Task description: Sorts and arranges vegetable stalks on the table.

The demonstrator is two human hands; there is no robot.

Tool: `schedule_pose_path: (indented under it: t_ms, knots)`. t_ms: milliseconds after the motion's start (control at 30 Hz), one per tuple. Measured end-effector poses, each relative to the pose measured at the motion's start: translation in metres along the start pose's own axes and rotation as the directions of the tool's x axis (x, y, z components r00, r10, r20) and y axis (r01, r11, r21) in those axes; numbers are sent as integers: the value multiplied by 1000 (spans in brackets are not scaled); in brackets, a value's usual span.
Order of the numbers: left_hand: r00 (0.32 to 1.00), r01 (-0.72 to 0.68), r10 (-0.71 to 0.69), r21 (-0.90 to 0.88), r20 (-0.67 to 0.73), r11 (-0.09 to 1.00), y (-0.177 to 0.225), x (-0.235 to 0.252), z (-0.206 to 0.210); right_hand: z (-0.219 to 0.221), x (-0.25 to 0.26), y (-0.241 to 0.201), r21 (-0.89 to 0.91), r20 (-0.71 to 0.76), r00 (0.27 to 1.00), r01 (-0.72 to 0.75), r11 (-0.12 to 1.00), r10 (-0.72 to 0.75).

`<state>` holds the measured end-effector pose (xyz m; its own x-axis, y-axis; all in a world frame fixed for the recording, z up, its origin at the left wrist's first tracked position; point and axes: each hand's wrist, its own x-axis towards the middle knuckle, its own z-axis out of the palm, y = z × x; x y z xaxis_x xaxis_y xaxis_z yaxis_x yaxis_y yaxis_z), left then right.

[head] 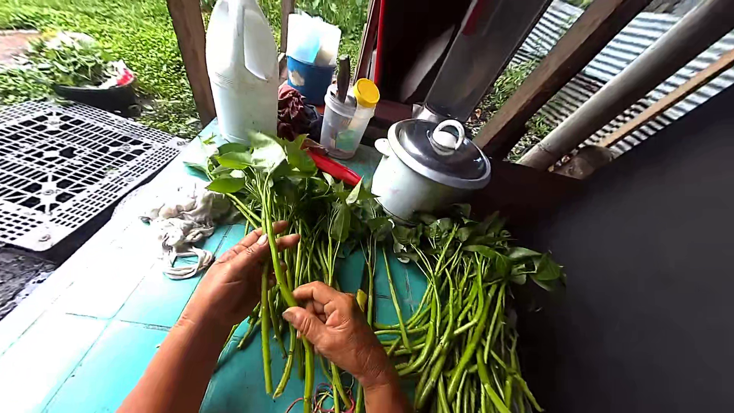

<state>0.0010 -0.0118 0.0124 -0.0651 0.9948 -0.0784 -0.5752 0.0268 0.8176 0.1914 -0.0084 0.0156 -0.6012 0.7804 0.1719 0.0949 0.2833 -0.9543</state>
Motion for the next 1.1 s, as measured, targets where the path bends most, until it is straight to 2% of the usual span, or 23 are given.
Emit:
schedule_pose_path:
  t_ms: [167, 267, 367, 433, 467, 533, 600, 667, 733, 833, 933, 1000, 1067, 1100]
  knots:
    - [1000, 9, -9, -12, 20, 1000, 3, 0, -1, 5, 3, -2, 62, 30, 993, -113, 992, 111]
    - [999, 33, -32, -30, 32, 999, 2, 0, -2, 1, 3, -1, 61, 65, 996, -70, 996, 66]
    - [997, 80, -77, -109, 28, 991, 6, -2, -2, -12, 1, 4, -37, -109, 994, 28, 999, -32]
    - [996, 86, -87, -135, -4, 987, 10, -2, -1, -20, 2, 9, -226, -296, 954, -18, 974, -51]
    - [996, 87, -90, -141, -15, 986, 10, -1, -2, -24, 3, 11, -340, -373, 927, -96, 935, -40]
    - [994, 101, -106, -139, -34, 985, 8, 0, -4, -29, 5, 9, -496, -424, 899, -329, 804, 106]
    - [990, 131, -136, -126, -27, 983, 6, 2, -4, -33, 10, 0, -545, -331, 858, -514, 662, 393]
    - [987, 158, -161, -121, -17, 980, 3, 2, -2, -32, 16, -4, -589, -231, 799, -569, 574, 556]
    - [982, 187, -190, -114, -11, 976, 2, 2, 1, -31, 19, -7, -607, -172, 761, -582, 541, 626]
    - [976, 217, -218, -88, 0, 972, 2, 1, 6, -33, 18, -9, -550, -171, 747, -613, 567, 643]
    - [974, 227, -227, -63, 6, 972, 0, 2, 8, -37, 13, -10, -321, -196, 787, -615, 720, 585]
    - [974, 227, -228, -55, -9, 972, -1, 2, 11, -38, 8, -8, -52, -193, 852, -505, 862, 487]
    - [976, 213, -215, -68, -31, 975, -2, 3, 12, -35, 5, -7, 171, -194, 913, -328, 929, 358]
    - [977, 205, -208, -78, -39, 976, -2, 3, 13, -33, 3, -6, 227, -213, 935, -234, 945, 283]
